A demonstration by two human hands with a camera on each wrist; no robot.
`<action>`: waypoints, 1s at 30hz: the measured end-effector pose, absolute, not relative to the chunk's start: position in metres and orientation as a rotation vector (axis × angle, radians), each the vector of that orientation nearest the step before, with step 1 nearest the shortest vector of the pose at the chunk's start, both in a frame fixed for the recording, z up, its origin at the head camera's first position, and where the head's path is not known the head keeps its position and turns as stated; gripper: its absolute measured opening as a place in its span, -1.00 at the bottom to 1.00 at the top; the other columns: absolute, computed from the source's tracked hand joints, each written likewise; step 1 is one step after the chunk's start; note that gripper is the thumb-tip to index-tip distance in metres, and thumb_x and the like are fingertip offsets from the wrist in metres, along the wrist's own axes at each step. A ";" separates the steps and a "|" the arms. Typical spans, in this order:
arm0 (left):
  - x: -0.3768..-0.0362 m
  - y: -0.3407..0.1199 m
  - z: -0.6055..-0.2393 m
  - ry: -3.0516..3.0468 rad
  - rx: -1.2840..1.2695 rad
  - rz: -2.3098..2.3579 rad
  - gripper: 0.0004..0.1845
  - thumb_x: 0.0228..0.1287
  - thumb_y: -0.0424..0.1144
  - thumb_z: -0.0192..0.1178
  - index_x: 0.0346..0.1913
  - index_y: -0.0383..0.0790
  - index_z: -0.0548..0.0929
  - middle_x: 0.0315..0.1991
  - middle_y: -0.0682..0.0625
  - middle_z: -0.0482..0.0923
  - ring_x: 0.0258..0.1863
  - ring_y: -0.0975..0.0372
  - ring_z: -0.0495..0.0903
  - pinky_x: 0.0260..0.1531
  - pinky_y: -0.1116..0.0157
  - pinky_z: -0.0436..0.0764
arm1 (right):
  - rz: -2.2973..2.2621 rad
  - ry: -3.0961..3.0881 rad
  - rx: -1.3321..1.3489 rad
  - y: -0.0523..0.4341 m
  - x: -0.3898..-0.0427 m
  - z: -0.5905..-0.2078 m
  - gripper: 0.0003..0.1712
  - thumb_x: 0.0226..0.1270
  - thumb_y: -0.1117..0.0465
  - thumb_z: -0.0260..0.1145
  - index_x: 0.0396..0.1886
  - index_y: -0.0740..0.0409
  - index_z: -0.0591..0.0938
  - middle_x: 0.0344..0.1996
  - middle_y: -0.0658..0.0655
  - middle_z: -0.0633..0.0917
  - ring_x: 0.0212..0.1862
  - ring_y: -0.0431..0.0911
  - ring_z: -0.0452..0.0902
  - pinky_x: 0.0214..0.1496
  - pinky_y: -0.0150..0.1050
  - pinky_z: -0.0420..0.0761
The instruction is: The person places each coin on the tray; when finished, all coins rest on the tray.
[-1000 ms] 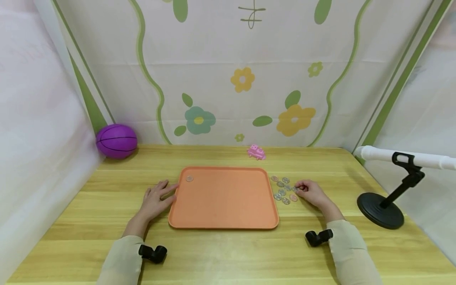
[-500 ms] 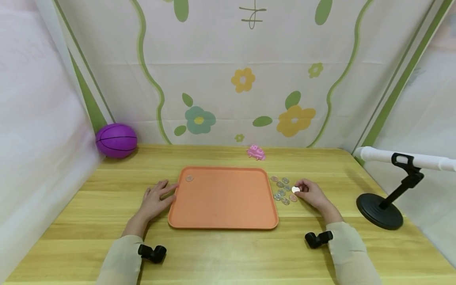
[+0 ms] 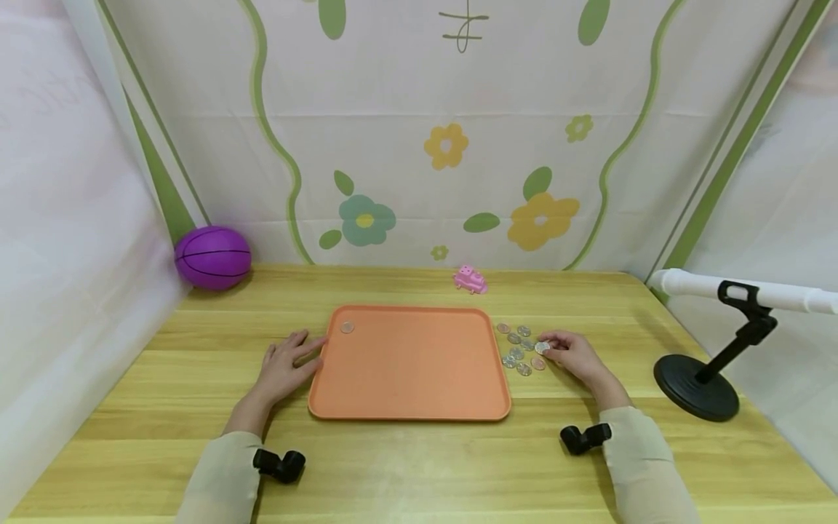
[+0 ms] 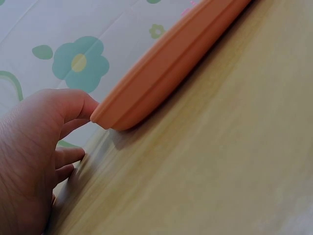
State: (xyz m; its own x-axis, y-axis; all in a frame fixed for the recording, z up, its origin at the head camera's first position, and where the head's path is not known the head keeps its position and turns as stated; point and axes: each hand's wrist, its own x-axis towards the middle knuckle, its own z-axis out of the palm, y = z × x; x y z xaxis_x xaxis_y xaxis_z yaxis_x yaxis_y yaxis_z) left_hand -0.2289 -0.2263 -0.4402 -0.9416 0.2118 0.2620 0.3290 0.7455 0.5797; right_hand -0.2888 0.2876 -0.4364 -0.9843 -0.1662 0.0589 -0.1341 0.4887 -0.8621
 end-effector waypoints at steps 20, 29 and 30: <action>-0.226 -0.228 -0.441 -2.755 -0.429 -0.955 -0.55 0.17 -0.12 0.06 0.11 -0.22 0.44 0.18 -0.38 0.11 0.18 -0.19 -0.03 0.02 -0.19 -0.22 | -1.672 2.578 -0.323 0.242 -0.298 -0.391 -0.57 0.18 0.25 0.17 0.04 0.34 0.43 -0.31 0.16 0.44 -0.27 -0.02 0.38 -0.29 -0.12 0.43; -0.229 -0.227 -0.442 -2.755 -0.437 -0.948 -0.56 0.17 -0.12 0.06 0.11 -0.21 0.44 0.18 -0.37 0.12 0.18 -0.19 -0.03 0.02 -0.20 -0.22 | -1.927 2.480 -0.373 0.192 -0.314 -0.371 -0.58 0.16 0.35 0.17 0.03 0.40 0.43 -0.42 0.02 0.54 -0.44 -0.19 0.41 -0.49 -0.44 0.37; -0.229 -0.226 -0.442 -2.755 -0.437 -0.949 -0.56 0.17 -0.12 0.06 0.11 -0.20 0.44 0.18 -0.37 0.12 0.18 -0.19 -0.03 0.02 -0.20 -0.22 | -1.941 2.474 -0.369 0.185 -0.315 -0.370 -0.59 0.15 0.36 0.18 0.03 0.38 0.44 -0.42 0.02 0.54 -0.44 -0.17 0.40 -0.50 -0.44 0.36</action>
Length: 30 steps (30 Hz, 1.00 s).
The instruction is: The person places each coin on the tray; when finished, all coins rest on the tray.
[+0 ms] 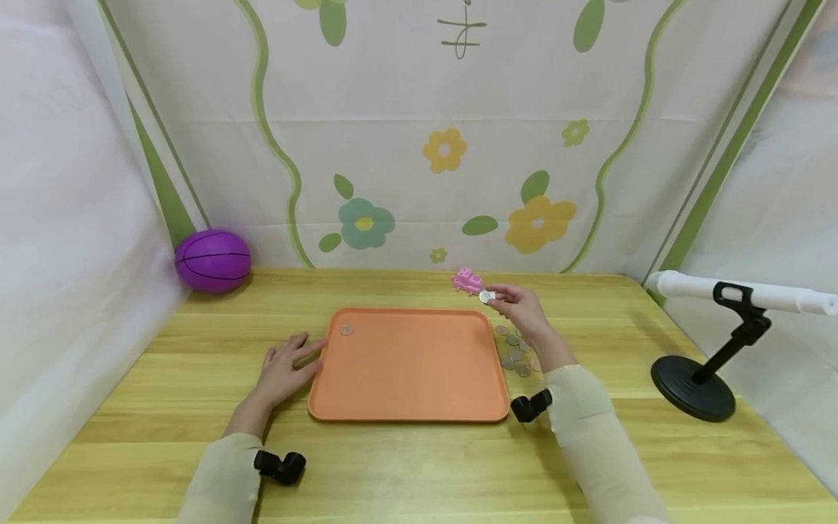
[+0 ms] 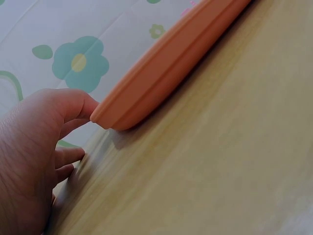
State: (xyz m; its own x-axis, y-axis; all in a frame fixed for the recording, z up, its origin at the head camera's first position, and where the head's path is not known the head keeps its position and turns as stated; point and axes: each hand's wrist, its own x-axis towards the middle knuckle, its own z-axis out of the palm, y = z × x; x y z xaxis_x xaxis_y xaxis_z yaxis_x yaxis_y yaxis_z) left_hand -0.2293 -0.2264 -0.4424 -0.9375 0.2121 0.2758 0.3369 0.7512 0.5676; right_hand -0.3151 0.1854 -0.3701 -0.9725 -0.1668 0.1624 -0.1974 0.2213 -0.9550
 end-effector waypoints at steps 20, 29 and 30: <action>-0.230 -0.228 -0.442 -2.771 -0.419 -0.966 -0.54 0.17 -0.10 0.06 0.13 -0.19 0.43 0.19 -0.36 0.11 0.19 -0.17 -0.05 0.03 -0.18 -0.24 | 2.115 -2.557 0.377 0.078 -0.345 -0.385 -0.63 0.12 0.36 0.20 -0.02 0.28 0.51 -0.43 0.06 0.60 -0.36 0.13 0.38 -0.47 -0.26 0.31; -0.231 -0.228 -0.442 -2.781 -0.411 -0.965 -0.54 0.17 -0.08 0.05 0.13 -0.17 0.42 0.19 -0.34 0.10 0.20 -0.15 -0.05 0.05 -0.16 -0.25 | 2.224 -2.634 0.249 0.039 -0.347 -0.395 -0.64 0.15 0.33 0.19 -0.01 0.20 0.53 -0.34 0.11 0.62 -0.44 0.03 0.36 -0.44 -0.22 0.31; -0.231 -0.228 -0.442 -2.780 -0.411 -0.967 -0.54 0.17 -0.08 0.05 0.13 -0.17 0.42 0.19 -0.34 0.10 0.20 -0.16 -0.05 0.05 -0.16 -0.25 | 2.239 -2.640 0.237 0.035 -0.347 -0.395 -0.64 0.15 0.34 0.18 -0.01 0.19 0.53 -0.34 0.11 0.62 -0.48 0.00 0.34 -0.45 -0.23 0.31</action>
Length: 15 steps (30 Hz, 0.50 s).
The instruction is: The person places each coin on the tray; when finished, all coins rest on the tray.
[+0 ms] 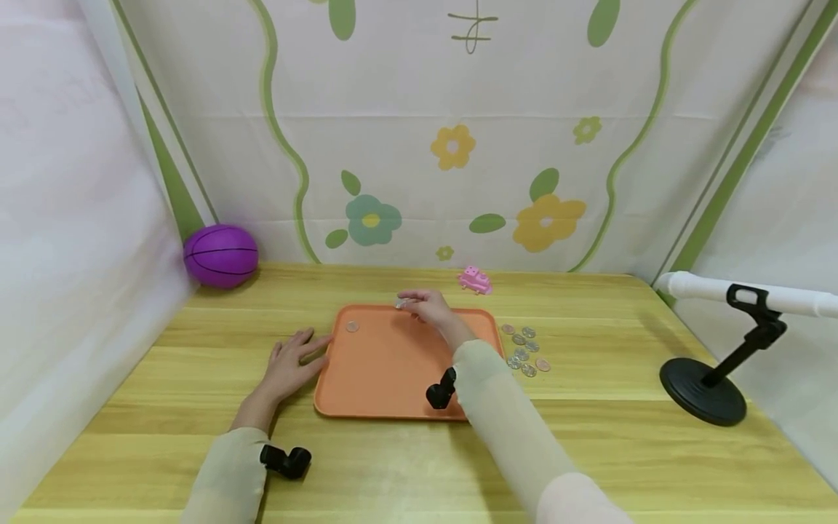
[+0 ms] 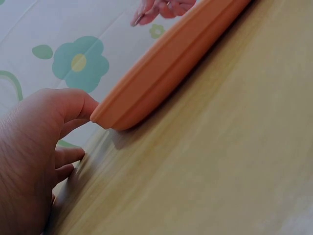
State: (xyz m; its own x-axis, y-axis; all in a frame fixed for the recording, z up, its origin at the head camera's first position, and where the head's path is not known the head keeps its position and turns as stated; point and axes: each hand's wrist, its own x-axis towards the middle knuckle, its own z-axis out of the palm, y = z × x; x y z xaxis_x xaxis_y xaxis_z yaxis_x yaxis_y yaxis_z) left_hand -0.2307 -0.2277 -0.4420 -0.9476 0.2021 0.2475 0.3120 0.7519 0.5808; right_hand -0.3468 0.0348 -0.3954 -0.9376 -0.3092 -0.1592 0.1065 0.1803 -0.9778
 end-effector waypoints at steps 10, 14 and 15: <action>-0.231 -0.226 -0.441 -2.774 -0.412 -0.983 -0.54 0.16 -0.10 0.06 0.13 -0.16 0.43 0.19 -0.34 0.11 0.20 -0.15 -0.04 0.05 -0.16 -0.25 | -1.729 2.120 -0.175 0.010 -0.341 -0.409 -0.67 0.16 0.31 0.18 -0.03 0.19 0.55 -0.35 0.07 0.61 -0.58 -0.13 0.31 -0.55 -0.33 0.33; -0.231 -0.226 -0.442 -2.778 -0.412 -0.979 -0.54 0.16 -0.10 0.06 0.13 -0.16 0.43 0.20 -0.33 0.11 0.20 -0.14 -0.05 0.05 -0.15 -0.25 | -1.727 2.091 -0.153 0.005 -0.339 -0.414 -0.69 0.15 0.33 0.18 -0.07 0.19 0.57 -0.44 0.09 0.60 -0.60 -0.14 0.36 -0.59 -0.35 0.35; -0.231 -0.226 -0.442 -2.778 -0.412 -0.977 -0.54 0.16 -0.10 0.06 0.13 -0.16 0.43 0.20 -0.33 0.11 0.21 -0.14 -0.05 0.06 -0.15 -0.25 | -1.726 2.094 -0.153 0.004 -0.338 -0.415 -0.69 0.14 0.34 0.18 -0.07 0.19 0.57 -0.46 0.10 0.60 -0.60 -0.14 0.37 -0.59 -0.35 0.36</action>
State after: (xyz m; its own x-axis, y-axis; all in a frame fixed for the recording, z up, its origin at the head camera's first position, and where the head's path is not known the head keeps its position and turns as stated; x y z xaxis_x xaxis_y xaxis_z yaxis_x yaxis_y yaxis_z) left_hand -0.2309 -0.2257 -0.4418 -0.9478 0.2018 0.2469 0.3119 0.7473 0.5867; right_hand -0.3385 0.0041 -0.4154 -0.9055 -0.3442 -0.2482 0.1779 0.2229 -0.9585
